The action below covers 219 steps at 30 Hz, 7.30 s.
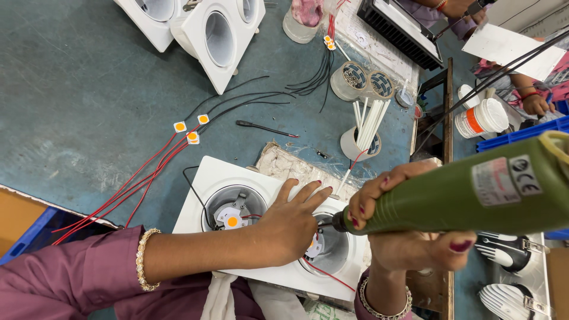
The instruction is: The person assembles a dual LED light fixture by inserting LED modules into the housing, connecting red and black wires, and securing components with a green power drill. The finished unit is placed into a blue crate.
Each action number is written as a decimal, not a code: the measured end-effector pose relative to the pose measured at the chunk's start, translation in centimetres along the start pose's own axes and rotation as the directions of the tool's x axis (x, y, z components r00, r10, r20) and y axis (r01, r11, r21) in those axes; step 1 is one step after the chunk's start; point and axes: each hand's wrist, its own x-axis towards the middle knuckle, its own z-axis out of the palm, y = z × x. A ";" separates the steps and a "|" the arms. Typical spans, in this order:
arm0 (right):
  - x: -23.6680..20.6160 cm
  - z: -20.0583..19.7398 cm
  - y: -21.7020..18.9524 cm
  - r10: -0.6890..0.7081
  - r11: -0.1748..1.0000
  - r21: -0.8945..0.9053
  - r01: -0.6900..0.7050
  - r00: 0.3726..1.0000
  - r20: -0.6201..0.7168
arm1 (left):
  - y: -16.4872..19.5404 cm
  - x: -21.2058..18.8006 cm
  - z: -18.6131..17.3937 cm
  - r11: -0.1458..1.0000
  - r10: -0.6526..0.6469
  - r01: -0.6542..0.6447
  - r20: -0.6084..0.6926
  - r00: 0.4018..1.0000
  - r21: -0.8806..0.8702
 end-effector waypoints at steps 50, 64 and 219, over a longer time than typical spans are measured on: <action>-2.7 -7.3 2.1 -0.228 0.904 0.344 0.254 0.967 -0.114 | -0.1 -0.3 0.1 0.996 0.060 -0.054 -0.087 0.994 0.068; -4.8 -7.0 4.5 -0.372 0.928 -0.121 0.352 0.898 -0.234 | 0.0 -0.4 -0.4 0.997 0.075 -0.072 -0.099 0.992 0.033; -14.8 -9.0 10.1 0.654 0.754 0.294 -0.587 0.714 -0.251 | -3.3 -14.9 -4.4 0.124 -0.298 -0.255 -0.281 0.912 -0.959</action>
